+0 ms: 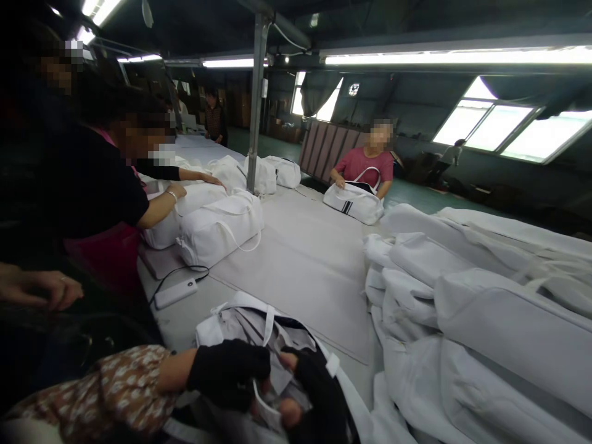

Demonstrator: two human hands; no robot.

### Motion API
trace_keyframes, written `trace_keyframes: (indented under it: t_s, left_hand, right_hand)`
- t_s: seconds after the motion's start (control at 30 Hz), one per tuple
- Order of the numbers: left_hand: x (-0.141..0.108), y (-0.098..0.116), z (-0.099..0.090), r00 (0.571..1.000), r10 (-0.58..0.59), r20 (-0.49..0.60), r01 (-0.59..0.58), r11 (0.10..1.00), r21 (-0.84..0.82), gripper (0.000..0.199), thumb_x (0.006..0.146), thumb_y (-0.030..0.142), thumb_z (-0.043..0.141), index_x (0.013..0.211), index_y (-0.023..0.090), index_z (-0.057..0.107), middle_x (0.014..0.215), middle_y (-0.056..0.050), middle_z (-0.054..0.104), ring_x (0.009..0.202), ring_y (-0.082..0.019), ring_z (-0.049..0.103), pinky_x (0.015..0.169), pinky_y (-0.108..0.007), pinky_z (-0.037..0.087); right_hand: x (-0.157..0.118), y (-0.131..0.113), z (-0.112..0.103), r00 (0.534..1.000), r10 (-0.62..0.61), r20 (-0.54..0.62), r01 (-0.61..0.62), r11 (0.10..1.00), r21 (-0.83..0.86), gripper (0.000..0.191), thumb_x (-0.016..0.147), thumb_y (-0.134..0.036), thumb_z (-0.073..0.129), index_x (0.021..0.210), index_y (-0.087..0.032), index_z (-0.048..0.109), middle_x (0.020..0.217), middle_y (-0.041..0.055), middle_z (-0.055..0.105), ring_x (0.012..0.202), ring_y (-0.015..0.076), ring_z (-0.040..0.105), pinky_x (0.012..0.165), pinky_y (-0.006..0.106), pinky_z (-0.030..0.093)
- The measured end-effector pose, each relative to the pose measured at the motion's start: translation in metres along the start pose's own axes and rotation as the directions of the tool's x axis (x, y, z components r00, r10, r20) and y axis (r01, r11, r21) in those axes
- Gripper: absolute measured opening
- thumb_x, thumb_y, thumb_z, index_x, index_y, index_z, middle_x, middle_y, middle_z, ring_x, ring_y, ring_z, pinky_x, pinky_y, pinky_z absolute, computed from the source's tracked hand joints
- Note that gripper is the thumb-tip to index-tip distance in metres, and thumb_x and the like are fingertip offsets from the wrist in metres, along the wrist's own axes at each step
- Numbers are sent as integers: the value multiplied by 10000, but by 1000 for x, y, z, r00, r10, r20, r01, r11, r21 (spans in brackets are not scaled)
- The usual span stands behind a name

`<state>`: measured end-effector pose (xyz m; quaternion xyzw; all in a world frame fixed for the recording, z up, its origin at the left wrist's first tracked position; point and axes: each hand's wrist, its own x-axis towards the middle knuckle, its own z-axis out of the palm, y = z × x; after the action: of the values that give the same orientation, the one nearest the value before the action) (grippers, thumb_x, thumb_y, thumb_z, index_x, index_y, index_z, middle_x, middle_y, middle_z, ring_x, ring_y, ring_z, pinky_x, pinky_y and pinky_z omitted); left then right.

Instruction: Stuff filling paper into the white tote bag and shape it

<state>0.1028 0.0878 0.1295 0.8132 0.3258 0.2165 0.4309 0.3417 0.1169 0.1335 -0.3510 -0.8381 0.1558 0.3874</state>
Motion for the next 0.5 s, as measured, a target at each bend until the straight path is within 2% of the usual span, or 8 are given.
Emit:
trace_keyframes:
  t_s: [0.07, 0.13, 0.17, 0.23, 0.27, 0.3, 0.37, 0.5]
  left_hand:
    - [-15, 6, -25, 993, 10, 116, 27, 950, -311, 524, 838, 487, 568, 1253, 167, 588, 1120, -123, 625, 970, -261, 610, 819, -331, 482]
    - [-34, -12, -48, 975, -187, -117, 118, 891, -439, 479, 849, 433, 564, 1252, 173, 574, 1074, -94, 638, 959, -232, 611, 834, -311, 484]
    - [-43, -30, -55, 868, -343, -359, 177, 890, -421, 431, 862, 409, 543, 1211, 160, 586, 1043, -84, 640, 947, -219, 605, 846, -304, 472]
    - [-61, -76, -60, 510, -511, -692, 426, 849, -312, 407, 872, 371, 506, 1210, 154, 568, 1105, -62, 620, 1000, -197, 569, 896, -273, 419]
    - [-70, -101, -57, 453, -560, -693, 502, 803, -320, 422, 854, 356, 529, 1207, 127, 570, 1118, -69, 615, 1034, -212, 552, 910, -278, 398]
    - [-77, -123, -52, 419, -608, -674, 556, 759, -339, 415, 840, 345, 539, 1163, 90, 593, 1045, -75, 636, 995, -220, 565, 870, -278, 408]
    - [-91, -156, -36, 425, -680, -597, 613, 702, -363, 376, 819, 346, 556, 1069, 77, 634, 865, -47, 655, 849, -203, 595, 753, -254, 419]
    - [-107, -174, -13, 438, -698, -567, 658, 678, -327, 224, 785, 297, 580, 908, 125, 656, 820, -32, 648, 802, -199, 586, 708, -247, 383]
  right_hand:
    - [25, 13, 15, 998, 37, -59, -39, 999, -28, 489, 902, -483, 462, 1307, -216, 524, 1251, 87, 601, 1165, 249, 565, 929, 387, 514]
    - [33, 35, 48, 1000, -23, 20, 26, 981, -194, 656, 842, -527, 541, 1373, -154, 453, 1346, 140, 519, 1249, 303, 487, 1007, 483, 452]
    - [28, 46, 70, 994, -48, 103, 74, 962, -265, 621, 819, -545, 562, 1300, -153, 532, 1255, 145, 588, 1166, 316, 549, 929, 492, 502]
    - [7, 64, 112, 975, -33, 220, 104, 941, -322, 571, 833, -481, 545, 1291, -141, 536, 1133, 127, 655, 979, 286, 635, 802, 466, 552]
    - [-6, 70, 128, 972, -22, 236, 103, 936, -336, 604, 835, -461, 541, 1342, -141, 480, 1156, 121, 646, 976, 276, 632, 808, 464, 550]
    - [-18, 74, 140, 967, -6, 253, 94, 936, -339, 626, 839, -456, 544, 1379, -161, 431, 1200, 107, 627, 994, 258, 625, 818, 445, 550]
    - [-33, 78, 150, 971, 6, 240, 79, 936, -342, 661, 846, -449, 548, 1425, -198, 351, 1270, 85, 588, 1065, 237, 596, 867, 427, 539]
    - [-32, 75, 144, 975, -9, 222, 85, 940, -331, 662, 844, -452, 561, 1426, -236, 330, 1268, 63, 588, 1092, 220, 581, 887, 416, 537]
